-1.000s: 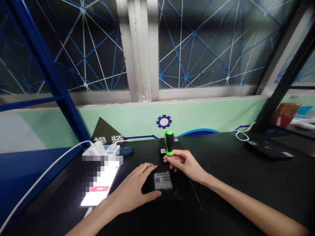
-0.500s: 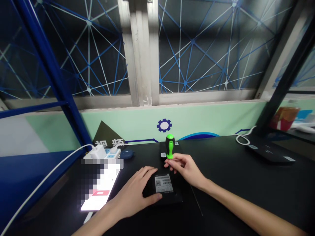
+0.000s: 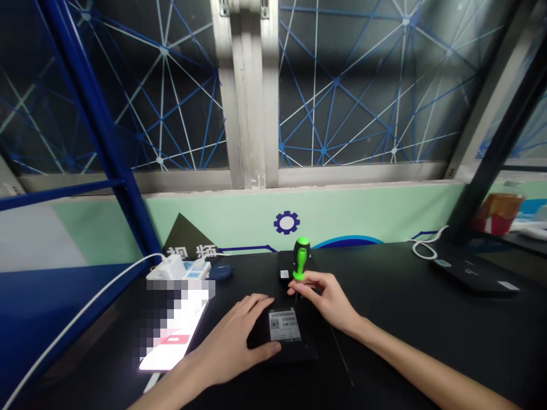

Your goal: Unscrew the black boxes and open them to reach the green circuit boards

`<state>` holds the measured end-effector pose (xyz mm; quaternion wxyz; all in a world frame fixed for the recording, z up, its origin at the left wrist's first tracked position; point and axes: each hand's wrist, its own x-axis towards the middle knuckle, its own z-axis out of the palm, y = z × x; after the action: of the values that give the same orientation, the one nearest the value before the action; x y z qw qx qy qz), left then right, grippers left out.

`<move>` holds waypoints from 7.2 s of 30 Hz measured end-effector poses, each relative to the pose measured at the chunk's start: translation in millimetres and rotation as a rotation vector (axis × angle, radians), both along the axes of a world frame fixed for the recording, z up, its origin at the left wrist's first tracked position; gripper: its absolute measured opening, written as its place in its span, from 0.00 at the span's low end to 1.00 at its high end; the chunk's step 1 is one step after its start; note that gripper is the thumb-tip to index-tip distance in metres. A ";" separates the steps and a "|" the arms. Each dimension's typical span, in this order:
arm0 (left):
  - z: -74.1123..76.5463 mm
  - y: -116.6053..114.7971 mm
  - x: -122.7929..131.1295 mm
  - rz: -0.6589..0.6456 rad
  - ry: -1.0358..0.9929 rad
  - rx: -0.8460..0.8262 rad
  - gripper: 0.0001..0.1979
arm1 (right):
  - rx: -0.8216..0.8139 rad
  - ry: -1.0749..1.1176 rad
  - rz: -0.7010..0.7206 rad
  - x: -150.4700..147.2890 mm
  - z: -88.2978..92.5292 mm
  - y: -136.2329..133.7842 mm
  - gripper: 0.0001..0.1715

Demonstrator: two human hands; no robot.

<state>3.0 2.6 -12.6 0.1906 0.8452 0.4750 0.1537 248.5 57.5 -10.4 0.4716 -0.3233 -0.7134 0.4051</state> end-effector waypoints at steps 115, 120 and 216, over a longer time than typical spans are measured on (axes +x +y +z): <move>-0.1 1.6 -4.6 0.027 0.014 -0.050 0.37 | -0.200 0.138 0.042 -10.8 2.5 4.9 0.21; -1.2 2.3 -5.2 0.022 0.011 -0.053 0.37 | -0.119 0.149 0.000 -4.0 9.1 4.4 0.20; 1.0 4.8 7.9 0.160 0.164 0.223 0.22 | -0.237 0.076 0.116 -1.0 -2.7 -3.3 0.22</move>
<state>10.9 7.4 -11.6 0.0432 0.8304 0.5348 0.1505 247.5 54.3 -13.0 0.4323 -0.3193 -0.6598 0.5252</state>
